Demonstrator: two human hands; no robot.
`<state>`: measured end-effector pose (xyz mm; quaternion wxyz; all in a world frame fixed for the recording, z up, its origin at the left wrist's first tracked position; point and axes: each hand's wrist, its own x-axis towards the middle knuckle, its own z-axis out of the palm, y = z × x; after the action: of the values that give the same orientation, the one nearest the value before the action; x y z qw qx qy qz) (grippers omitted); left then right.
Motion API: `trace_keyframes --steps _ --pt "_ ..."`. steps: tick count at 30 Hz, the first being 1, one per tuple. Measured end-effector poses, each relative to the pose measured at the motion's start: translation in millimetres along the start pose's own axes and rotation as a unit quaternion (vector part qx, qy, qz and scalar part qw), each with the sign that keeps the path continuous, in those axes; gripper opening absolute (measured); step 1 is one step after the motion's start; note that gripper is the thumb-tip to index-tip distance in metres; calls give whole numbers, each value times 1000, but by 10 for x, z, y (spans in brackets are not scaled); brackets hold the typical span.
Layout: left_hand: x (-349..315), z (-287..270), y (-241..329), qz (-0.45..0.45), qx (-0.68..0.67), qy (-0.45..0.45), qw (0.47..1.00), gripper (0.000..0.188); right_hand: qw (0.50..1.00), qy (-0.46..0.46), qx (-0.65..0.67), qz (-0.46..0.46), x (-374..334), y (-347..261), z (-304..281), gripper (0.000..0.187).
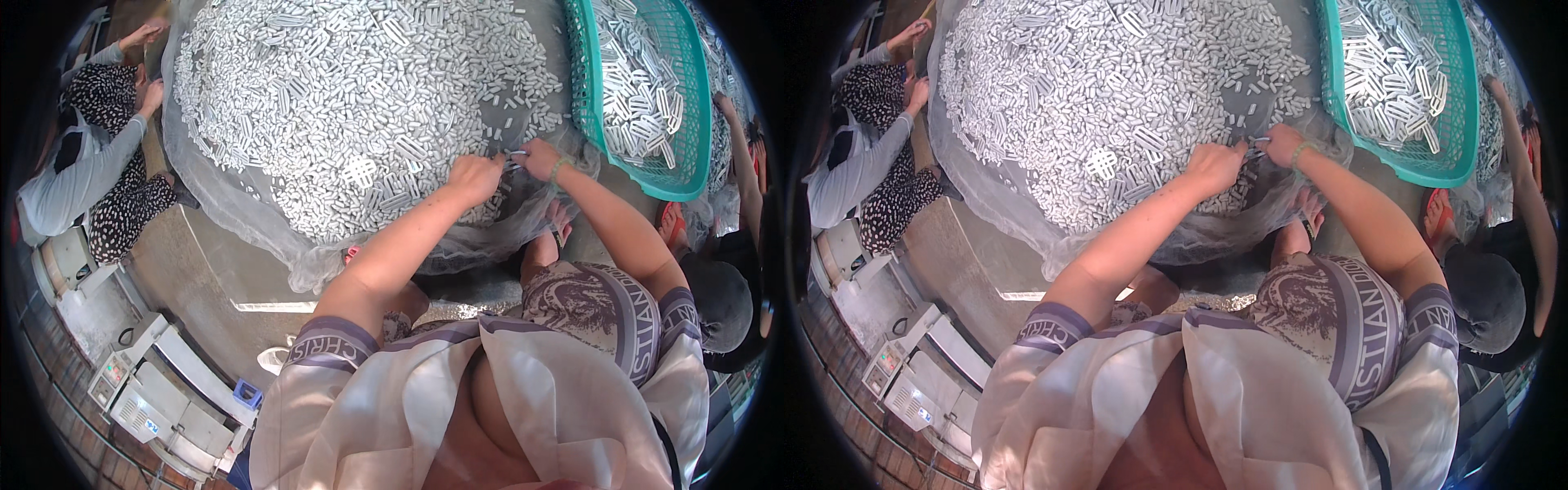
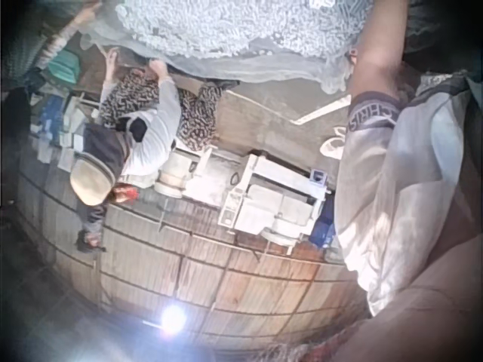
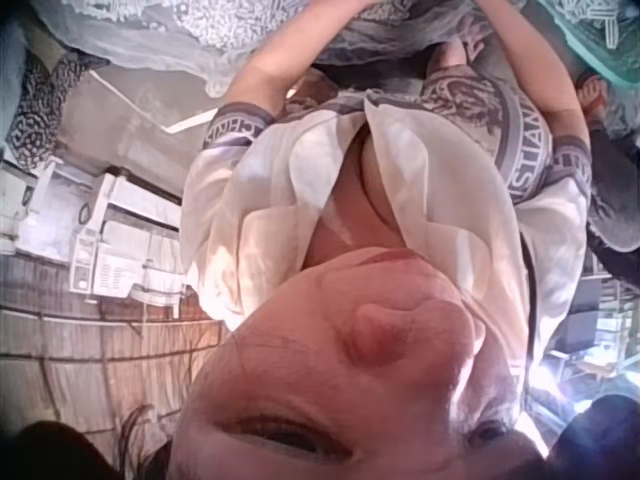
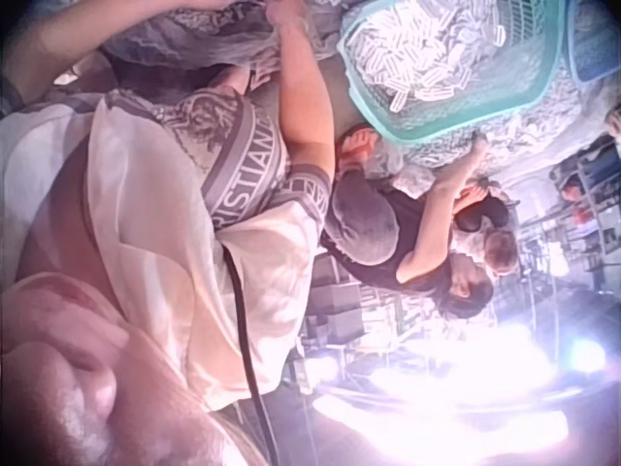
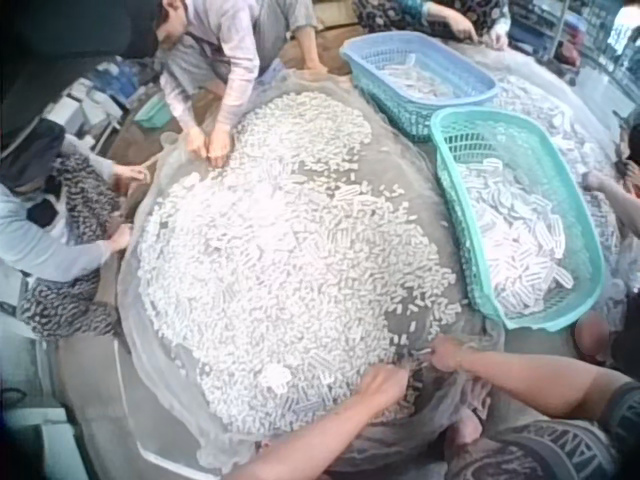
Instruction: The person sorts small white plastic fasteners from a large pile on a mesh sheet, picking them up by hand and placing them into a green basket. The person works continuously, handling fasteners one at a time or in small handfuls.
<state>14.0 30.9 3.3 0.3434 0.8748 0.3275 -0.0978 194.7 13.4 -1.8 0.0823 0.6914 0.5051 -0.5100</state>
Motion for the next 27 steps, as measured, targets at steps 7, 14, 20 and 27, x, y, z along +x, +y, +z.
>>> trace_keyframes --steps 7,14,20,27 --pt "17 58 11 32 22 2 999 20 1000 3 -5 22 69 37 68 35" --pt "25 138 263 -21 26 -23 999 24 999 19 -49 7 130 39 90 35" --pt "64 -52 56 -26 11 -25 999 22 987 -78 87 108 -95 -186 -145 36" --pt "-131 -257 -86 -43 -82 -2 996 23 975 22 217 -27 -259 139 125 19"
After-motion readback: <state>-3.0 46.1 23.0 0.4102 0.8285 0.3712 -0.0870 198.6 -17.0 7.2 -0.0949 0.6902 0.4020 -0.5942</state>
